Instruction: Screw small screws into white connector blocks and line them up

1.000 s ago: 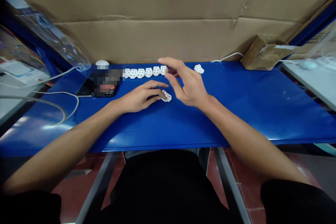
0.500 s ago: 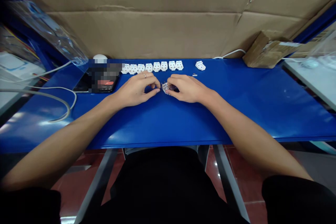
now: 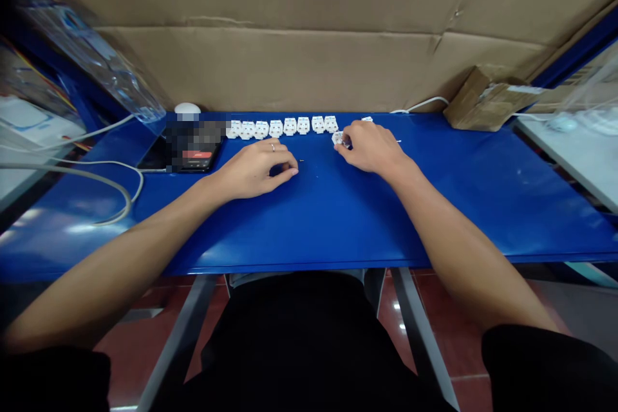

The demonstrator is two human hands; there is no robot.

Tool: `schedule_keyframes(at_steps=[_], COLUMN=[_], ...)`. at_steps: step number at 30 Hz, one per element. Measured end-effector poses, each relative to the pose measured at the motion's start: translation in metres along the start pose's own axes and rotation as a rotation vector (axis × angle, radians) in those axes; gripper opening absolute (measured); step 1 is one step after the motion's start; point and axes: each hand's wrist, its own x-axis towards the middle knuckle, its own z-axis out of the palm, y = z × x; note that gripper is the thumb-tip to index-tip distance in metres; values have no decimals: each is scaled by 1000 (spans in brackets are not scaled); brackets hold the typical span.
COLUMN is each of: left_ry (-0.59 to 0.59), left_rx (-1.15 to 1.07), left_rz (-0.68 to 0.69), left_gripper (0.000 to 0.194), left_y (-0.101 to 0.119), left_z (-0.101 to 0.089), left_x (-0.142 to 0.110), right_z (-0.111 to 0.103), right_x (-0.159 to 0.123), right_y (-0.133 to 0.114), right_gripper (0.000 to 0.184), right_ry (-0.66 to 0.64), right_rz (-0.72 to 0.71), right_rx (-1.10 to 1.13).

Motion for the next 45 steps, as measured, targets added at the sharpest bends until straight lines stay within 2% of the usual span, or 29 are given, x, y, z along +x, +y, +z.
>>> schedule_keyframes(at_steps=[4, 9, 15, 20, 28, 39, 45], left_ry=[32, 64, 55, 51, -14, -57, -66], left_rx=[14, 23, 31, 32, 58, 33, 36], left_rz=[11, 33, 37, 35, 34, 52, 56], left_gripper=[24, 26, 25, 24, 25, 27, 27], left_y=[0, 0, 1, 2, 3, 1, 2], left_z=[0, 2, 2, 1, 1, 3, 2], left_x=[0, 0, 1, 1, 0, -1, -1], right_z=[2, 8, 11, 14, 16, 18, 20], right_x=[3, 6, 7, 8, 9, 7, 8], right_y=[9, 14, 16, 18, 18, 20, 22], right_gripper=[33, 30, 23, 16, 22, 31, 29], right_ry=[-5, 50, 132, 125, 142, 151, 176], right_rz=[27, 47, 76, 54, 127, 89, 60], right_rx=[-7, 31, 111, 103, 118, 94, 103])
